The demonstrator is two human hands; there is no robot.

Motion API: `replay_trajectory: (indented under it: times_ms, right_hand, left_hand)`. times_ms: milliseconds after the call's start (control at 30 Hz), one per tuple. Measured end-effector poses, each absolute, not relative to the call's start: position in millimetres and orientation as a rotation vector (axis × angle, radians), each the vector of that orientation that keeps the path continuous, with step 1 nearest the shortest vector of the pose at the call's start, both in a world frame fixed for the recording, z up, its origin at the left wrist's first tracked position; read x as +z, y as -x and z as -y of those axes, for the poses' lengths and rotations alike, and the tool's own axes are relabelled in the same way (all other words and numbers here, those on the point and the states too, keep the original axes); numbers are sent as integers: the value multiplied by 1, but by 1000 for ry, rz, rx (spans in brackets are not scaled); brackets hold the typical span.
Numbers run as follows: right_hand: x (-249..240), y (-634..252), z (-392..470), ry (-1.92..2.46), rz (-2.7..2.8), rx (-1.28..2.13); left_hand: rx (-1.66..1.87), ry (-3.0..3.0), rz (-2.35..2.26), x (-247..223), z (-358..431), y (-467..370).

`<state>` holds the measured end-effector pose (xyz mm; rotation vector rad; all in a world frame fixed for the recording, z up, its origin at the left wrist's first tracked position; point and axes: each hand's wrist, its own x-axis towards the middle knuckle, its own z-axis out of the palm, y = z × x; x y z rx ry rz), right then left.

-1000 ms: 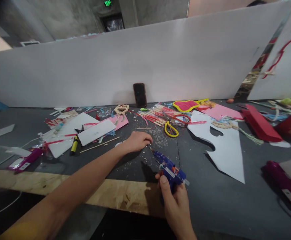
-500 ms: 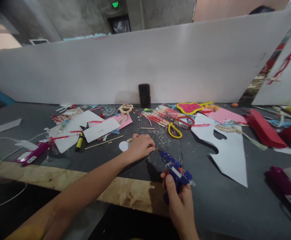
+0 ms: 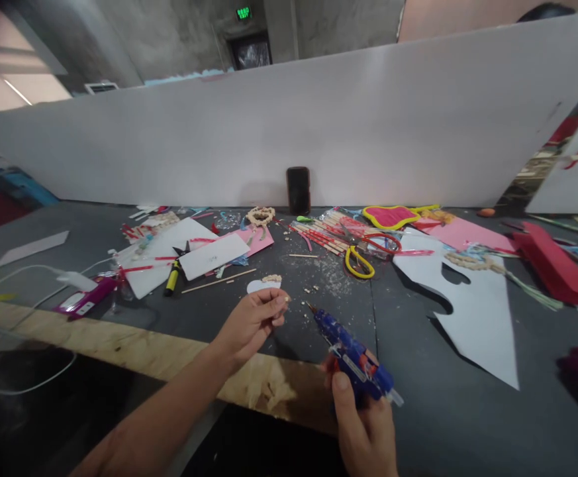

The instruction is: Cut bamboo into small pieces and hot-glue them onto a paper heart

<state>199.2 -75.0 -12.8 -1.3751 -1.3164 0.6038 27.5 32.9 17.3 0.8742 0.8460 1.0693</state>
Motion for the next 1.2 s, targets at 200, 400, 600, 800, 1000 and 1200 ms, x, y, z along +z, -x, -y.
replay_trajectory:
  times_ms: [200,400,600,800,1000,1200]
  right_hand:
    - [-4,-183,82,1326,1159,700]
    - [5,-167,88,1390,1021,824]
    - [0,-169,89,1409,1021,787]
    - [-6,-176,89,1413,1153,765]
    - [-10,-172,92,1449,1101,720]
    - [-25,-188,91,1437,1297,680]
  left_hand:
    - [1049,-613,-791,17,-13,-35]
    - [1051,-588,-780,21,-7,-36]
    - [1061,-578,-781,21,-3,-37]
    - [1053,-587,-797,19,-2,-37]
    - [1053,-587,-792,20,-2,-37]
    - [1044,-588,-780,18,-1,-36]
